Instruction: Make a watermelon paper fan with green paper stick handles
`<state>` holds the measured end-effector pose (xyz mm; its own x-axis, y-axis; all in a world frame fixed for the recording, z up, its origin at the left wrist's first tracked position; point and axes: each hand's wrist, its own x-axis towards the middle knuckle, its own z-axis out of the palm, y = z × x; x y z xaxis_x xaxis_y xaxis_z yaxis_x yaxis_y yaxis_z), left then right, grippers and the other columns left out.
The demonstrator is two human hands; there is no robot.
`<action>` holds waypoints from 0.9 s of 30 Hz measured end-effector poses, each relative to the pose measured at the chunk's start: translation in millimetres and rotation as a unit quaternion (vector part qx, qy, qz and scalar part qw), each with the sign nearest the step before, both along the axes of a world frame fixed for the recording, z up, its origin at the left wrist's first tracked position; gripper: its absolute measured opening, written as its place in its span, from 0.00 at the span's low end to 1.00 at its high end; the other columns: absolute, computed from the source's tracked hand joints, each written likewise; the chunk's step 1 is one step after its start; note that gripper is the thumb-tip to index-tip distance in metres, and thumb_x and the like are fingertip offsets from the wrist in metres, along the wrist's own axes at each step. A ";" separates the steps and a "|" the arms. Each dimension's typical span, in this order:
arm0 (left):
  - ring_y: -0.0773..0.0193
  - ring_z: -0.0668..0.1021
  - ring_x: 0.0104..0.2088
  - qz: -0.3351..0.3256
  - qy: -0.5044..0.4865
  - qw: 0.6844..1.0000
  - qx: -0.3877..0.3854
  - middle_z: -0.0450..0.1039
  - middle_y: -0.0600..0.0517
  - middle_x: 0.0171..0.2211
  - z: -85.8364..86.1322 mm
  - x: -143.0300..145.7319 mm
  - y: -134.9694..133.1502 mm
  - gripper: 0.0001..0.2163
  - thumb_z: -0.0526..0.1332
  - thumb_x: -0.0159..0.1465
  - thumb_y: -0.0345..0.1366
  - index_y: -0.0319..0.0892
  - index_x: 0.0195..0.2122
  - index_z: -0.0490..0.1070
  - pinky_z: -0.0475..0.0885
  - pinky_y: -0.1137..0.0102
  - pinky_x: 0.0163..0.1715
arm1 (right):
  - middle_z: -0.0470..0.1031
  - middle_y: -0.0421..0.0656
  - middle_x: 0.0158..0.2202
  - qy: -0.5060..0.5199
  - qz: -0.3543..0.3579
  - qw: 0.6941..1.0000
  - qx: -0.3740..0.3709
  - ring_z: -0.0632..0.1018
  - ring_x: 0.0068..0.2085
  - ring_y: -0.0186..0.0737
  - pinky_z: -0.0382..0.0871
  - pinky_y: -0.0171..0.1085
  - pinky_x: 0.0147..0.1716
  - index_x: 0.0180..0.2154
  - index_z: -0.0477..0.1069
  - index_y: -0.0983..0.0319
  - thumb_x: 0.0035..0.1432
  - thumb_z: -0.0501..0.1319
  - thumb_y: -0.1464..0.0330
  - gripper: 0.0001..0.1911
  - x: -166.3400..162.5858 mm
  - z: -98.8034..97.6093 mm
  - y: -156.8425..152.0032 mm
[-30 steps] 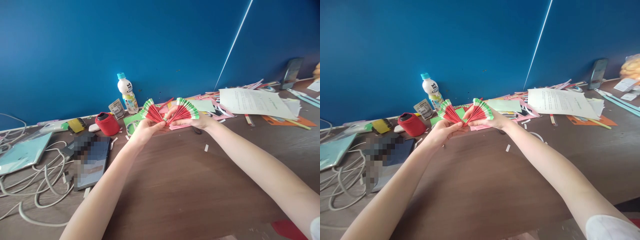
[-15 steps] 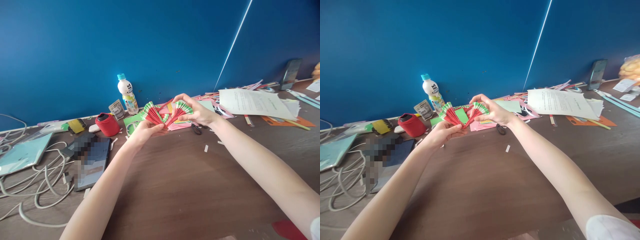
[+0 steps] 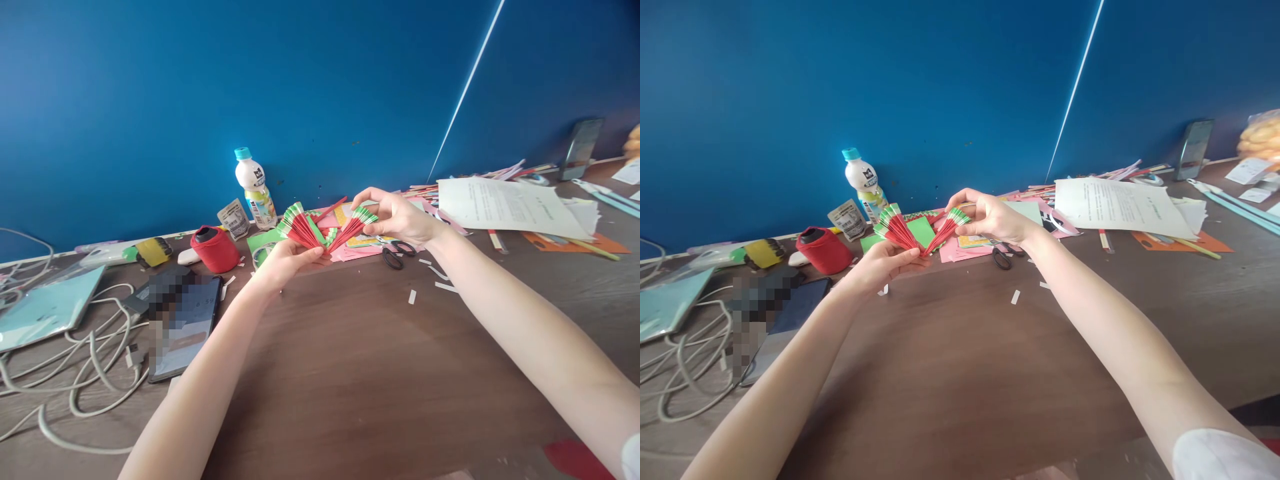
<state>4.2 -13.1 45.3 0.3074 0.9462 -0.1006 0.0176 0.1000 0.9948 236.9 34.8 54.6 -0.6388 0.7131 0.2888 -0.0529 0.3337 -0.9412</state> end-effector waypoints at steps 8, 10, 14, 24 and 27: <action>0.60 0.79 0.33 -0.033 0.010 0.999 0.001 0.78 0.45 0.30 -5.0 -4.6 4.0 0.15 0.69 0.47 0.40 0.35 0.31 0.74 0.74 0.64 0.41 | 0.69 0.38 0.28 -0.032 -0.075 0.995 0.060 0.70 0.29 0.31 0.65 0.32 0.26 0.30 0.69 0.62 0.42 0.69 0.67 0.12 0.0 6.8 -2.0; 0.60 0.79 0.33 -0.044 0.020 0.999 0.005 0.78 0.45 0.30 -5.1 -5.0 4.6 0.14 0.68 0.48 0.40 0.35 0.31 0.74 0.74 0.65 0.40 | 0.70 0.39 0.28 -0.049 -0.085 0.993 0.063 0.71 0.29 0.31 0.65 0.32 0.26 0.29 0.70 0.62 0.42 0.69 0.67 0.12 0.2 9.1 -4.2; 0.60 0.80 0.31 -0.062 0.064 0.996 0.013 0.78 0.44 0.29 -4.0 -3.5 3.2 0.11 0.67 0.50 0.38 0.34 0.30 0.74 0.75 0.65 0.37 | 0.73 0.40 0.31 -0.070 -0.078 0.992 0.067 0.73 0.32 0.34 0.68 0.35 0.30 0.30 0.71 0.62 0.42 0.69 0.67 0.12 0.1 10.9 -7.0; 0.60 0.79 0.29 -0.098 0.102 0.990 0.013 0.78 0.46 0.28 -1.8 1.1 -0.8 0.07 0.66 0.50 0.34 0.35 0.28 0.73 0.75 0.66 0.34 | 0.75 0.40 0.33 -0.078 -0.032 0.996 0.040 0.76 0.36 0.34 0.72 0.37 0.37 0.31 0.73 0.62 0.44 0.68 0.69 0.09 0.7 11.0 -8.0; 0.59 0.79 0.29 -0.105 0.105 0.989 0.010 0.78 0.45 0.28 -0.5 2.5 -2.2 0.07 0.66 0.51 0.33 0.35 0.28 0.74 0.75 0.65 0.35 | 0.75 0.40 0.33 -0.077 -0.018 0.996 0.046 0.76 0.35 0.35 0.72 0.37 0.36 0.31 0.73 0.62 0.44 0.68 0.69 0.09 1.5 10.3 -7.1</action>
<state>6.8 -15.3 44.8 0.4724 0.8657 -0.1653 0.2429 0.0524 0.9686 238.4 27.7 64.9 -0.6543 0.7117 0.2557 0.1026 0.4186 -0.9024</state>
